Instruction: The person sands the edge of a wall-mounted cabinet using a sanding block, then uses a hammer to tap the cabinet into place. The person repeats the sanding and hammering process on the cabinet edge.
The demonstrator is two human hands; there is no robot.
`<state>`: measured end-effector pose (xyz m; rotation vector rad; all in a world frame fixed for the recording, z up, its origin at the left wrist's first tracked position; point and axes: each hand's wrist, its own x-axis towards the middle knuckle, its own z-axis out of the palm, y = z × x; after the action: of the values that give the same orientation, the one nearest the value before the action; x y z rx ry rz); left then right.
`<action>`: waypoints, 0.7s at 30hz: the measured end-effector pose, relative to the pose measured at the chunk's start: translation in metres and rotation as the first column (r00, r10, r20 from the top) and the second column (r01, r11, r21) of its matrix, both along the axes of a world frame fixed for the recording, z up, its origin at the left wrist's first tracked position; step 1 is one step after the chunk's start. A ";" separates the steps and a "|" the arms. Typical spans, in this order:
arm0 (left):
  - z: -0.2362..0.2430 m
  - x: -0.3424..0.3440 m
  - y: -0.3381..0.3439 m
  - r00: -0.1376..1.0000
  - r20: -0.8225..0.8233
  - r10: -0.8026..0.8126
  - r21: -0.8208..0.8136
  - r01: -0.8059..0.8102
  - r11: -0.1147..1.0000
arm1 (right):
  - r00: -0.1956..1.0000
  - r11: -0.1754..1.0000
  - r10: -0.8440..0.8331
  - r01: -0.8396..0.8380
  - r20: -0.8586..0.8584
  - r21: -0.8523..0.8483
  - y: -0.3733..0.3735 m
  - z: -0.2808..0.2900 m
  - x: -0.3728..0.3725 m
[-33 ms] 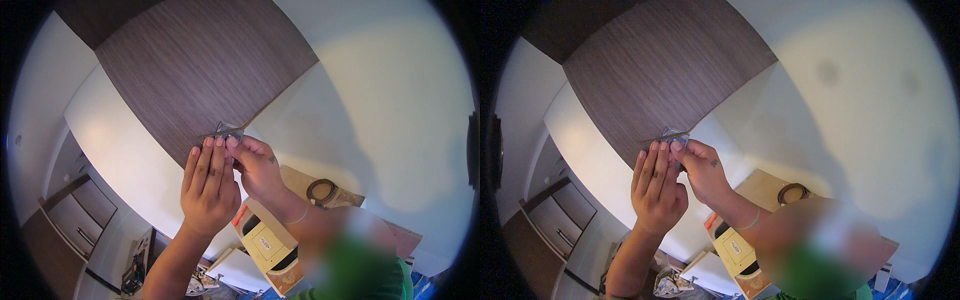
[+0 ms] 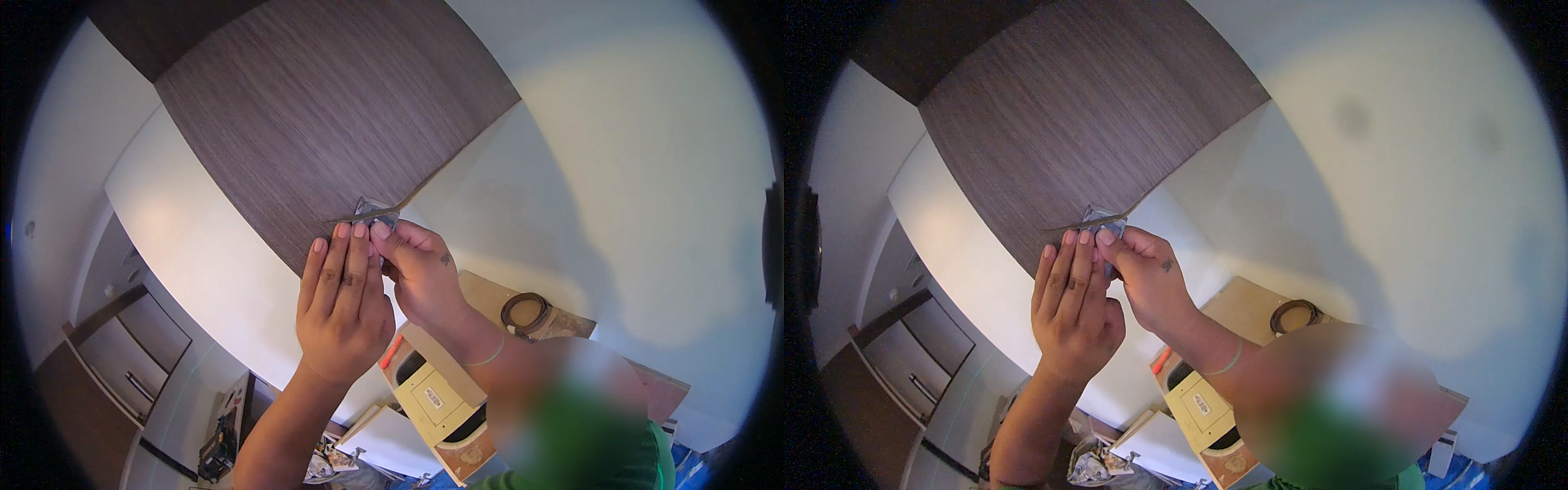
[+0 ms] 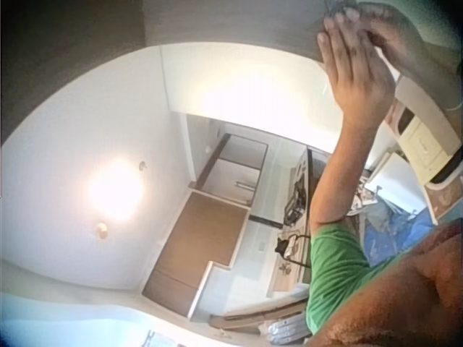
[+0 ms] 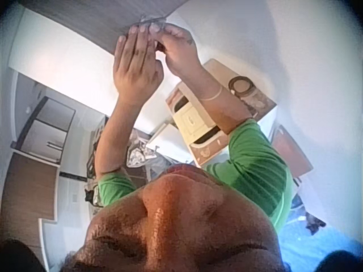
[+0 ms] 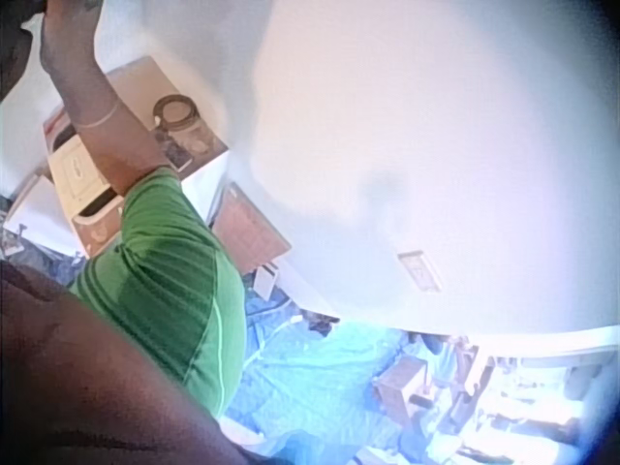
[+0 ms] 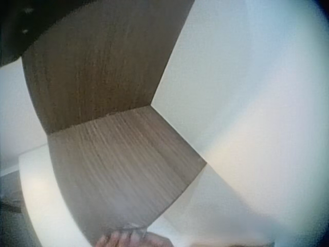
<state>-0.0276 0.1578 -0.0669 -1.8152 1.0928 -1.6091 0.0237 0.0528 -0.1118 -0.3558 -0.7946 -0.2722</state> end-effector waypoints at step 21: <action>0.000 -0.001 -0.002 0.996 -0.081 0.031 0.006 -0.030 1.000 | 0.999 1.000 0.029 -0.029 -0.036 -0.006 -0.008 -0.006 0.000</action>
<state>-0.0286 0.1558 -0.0671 -1.8996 1.0977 -1.5262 0.0238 0.0445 -0.1178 -0.3543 -0.7646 -0.2351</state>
